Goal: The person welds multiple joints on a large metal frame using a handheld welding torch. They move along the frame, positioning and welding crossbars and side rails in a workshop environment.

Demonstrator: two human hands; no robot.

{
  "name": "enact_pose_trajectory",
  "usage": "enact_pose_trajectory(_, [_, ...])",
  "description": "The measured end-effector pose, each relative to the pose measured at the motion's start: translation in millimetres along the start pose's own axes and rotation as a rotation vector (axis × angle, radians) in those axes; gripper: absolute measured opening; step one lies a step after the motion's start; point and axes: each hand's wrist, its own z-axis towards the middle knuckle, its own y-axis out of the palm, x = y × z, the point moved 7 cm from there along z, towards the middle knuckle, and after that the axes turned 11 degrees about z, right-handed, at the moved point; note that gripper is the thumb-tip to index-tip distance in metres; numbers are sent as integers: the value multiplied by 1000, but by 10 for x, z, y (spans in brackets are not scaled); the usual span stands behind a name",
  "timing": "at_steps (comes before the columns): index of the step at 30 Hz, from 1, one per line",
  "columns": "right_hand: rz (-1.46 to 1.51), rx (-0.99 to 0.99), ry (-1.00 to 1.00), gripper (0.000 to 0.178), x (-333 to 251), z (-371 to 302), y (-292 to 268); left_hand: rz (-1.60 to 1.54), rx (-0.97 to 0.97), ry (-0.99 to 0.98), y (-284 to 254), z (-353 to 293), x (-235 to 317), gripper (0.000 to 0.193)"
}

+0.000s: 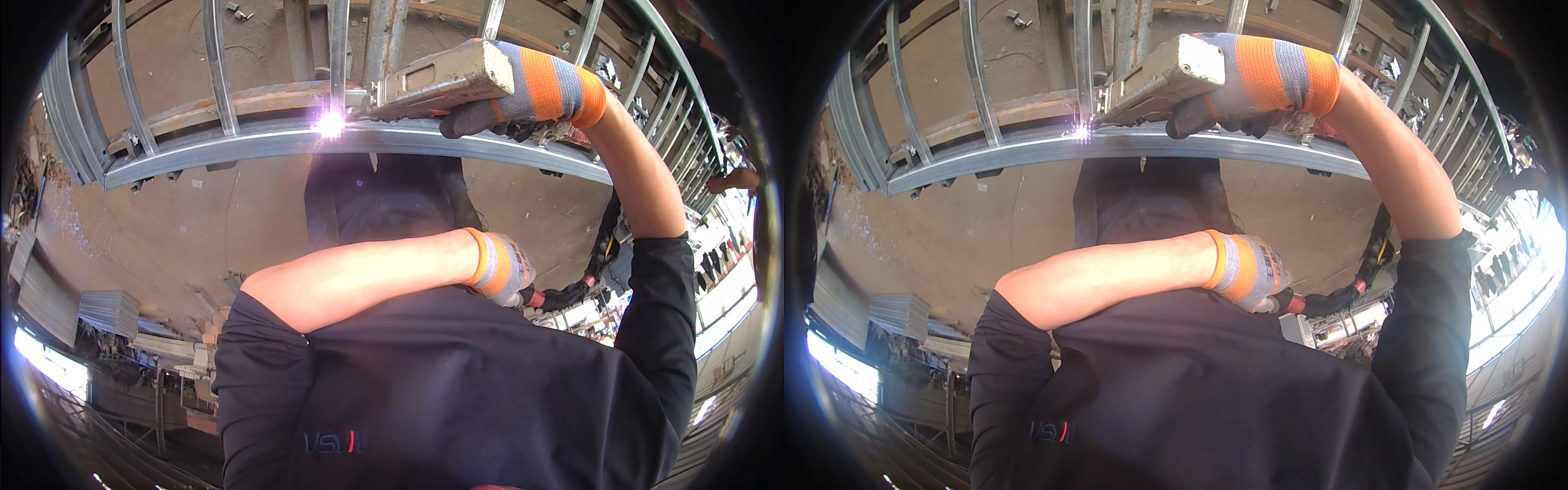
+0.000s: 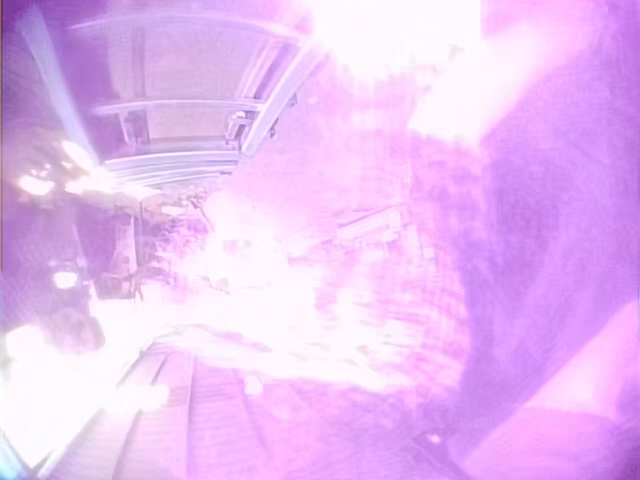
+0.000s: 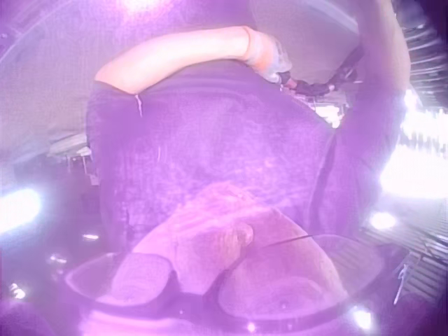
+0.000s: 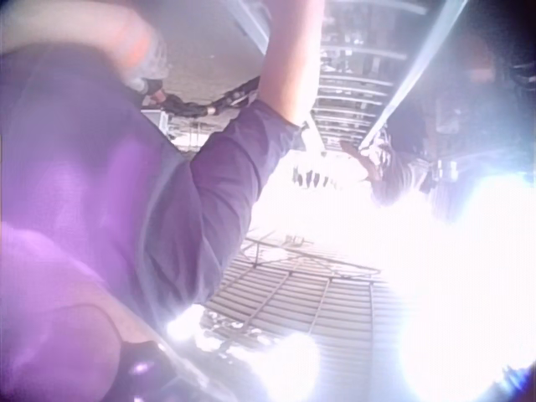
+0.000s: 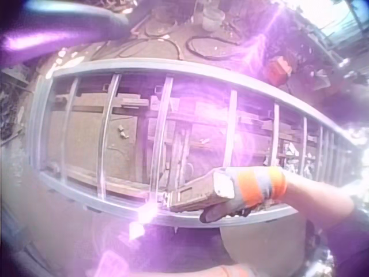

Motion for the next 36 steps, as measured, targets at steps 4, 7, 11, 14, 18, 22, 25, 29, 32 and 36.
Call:
enact_pose_trajectory(4, [4,13,-42,48,63,-26,-20,11,27,0,-4,23,-6,45])
enact_pose_trajectory(7, [29,12,-98,49,66,-46,-17,-1,35,-8,-1,46,-17,45])
enact_pose_trajectory(11, [7,20,-106,52,91,-57,-24,-17,20,-12,13,81,-31,45])
enact_pose_trajectory(14, [-26,5,-256,52,-37,-76,-3,-4,34,-18,20,101,-37,44])
enact_pose_trajectory(18, [-45,-22,-94,52,-34,-100,-9,-17,40,-7,37,142,-49,44])
enact_pose_trajectory(22, [-117,-51,-244,54,-246,-145,-3,-30,43,14,47,186,-59,44])
enact_pose_trajectory(25, [-96,-30,-184,55,-245,-157,-1,-3,34,27,56,197,-59,44])
enact_pose_trajectory(29, [-18,3,-212,45,-250,-239,-65,-13,41,38,58,134,-66,44])
enact_pose_trajectory(32, [42,36,-229,43,-226,-230,-179,15,53,69,62,36,-59,44])
enact_pose_trajectory(36, [13,170,-182,48,-260,-175,-226,13,-29,69,163,-132,-81,45])
